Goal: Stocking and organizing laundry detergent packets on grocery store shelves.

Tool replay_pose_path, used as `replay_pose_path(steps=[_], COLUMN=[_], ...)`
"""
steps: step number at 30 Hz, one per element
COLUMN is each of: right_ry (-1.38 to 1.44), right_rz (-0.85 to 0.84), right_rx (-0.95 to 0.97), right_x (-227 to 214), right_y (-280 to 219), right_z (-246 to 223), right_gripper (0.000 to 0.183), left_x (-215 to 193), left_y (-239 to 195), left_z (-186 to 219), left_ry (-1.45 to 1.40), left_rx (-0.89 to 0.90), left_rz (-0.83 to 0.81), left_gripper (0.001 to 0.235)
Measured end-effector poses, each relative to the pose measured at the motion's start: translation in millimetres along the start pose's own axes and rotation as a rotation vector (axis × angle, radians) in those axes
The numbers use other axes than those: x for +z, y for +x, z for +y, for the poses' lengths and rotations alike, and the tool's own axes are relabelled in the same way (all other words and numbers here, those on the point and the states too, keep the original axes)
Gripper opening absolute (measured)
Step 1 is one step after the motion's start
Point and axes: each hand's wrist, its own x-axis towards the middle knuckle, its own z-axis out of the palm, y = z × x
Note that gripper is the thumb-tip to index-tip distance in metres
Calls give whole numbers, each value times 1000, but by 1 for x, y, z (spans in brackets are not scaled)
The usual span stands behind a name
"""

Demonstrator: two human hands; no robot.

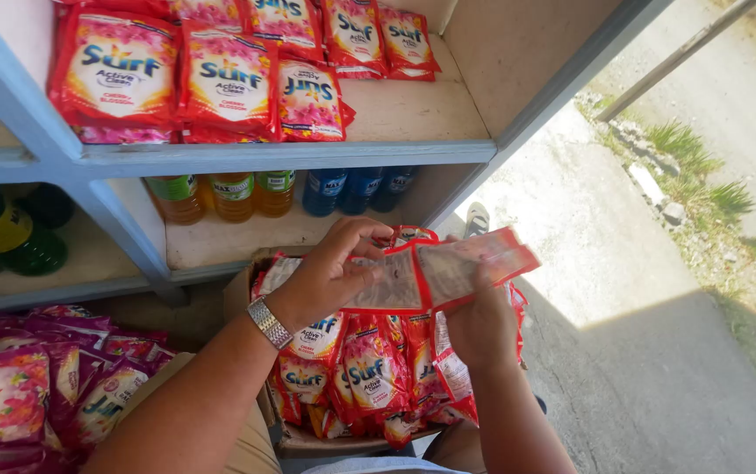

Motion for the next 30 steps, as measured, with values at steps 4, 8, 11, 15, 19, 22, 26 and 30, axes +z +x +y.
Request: replay_pose_path(steps=[4,8,11,15,19,22,26,30], right_ry=[16,44,-71,-104,-18,94,193,220], right_rz=[-46,-165,-131,-303,-234,-217,-70,177], right_rx=[-127,-172,-215,-236,-301,-326,-222,-101], right_x=[33,74,92,88,58,12,-98,-148], right_y=[-10,-21,-29,-32,-15,8,48,55], right_z=[-44,-81,-105,-131,-144,-146,-119,-63], right_gripper=[48,49,47,45,45,42,45,49], left_x=[0,10,12,9,16,18,9,8], left_y=[1,2,2,1,-3,-4,-3,1], left_z=[-1,0,8,1,-25,-33,-40,-41], left_ry=[123,198,215,199,60,-47,-88,363], left_rx=[-41,84,9,54,-33,-183,-294,-487], left_rz=[3,-45,-56,-95,-233,-394,-432,-467], left_gripper=[53,67,72,69,71,50,57,57])
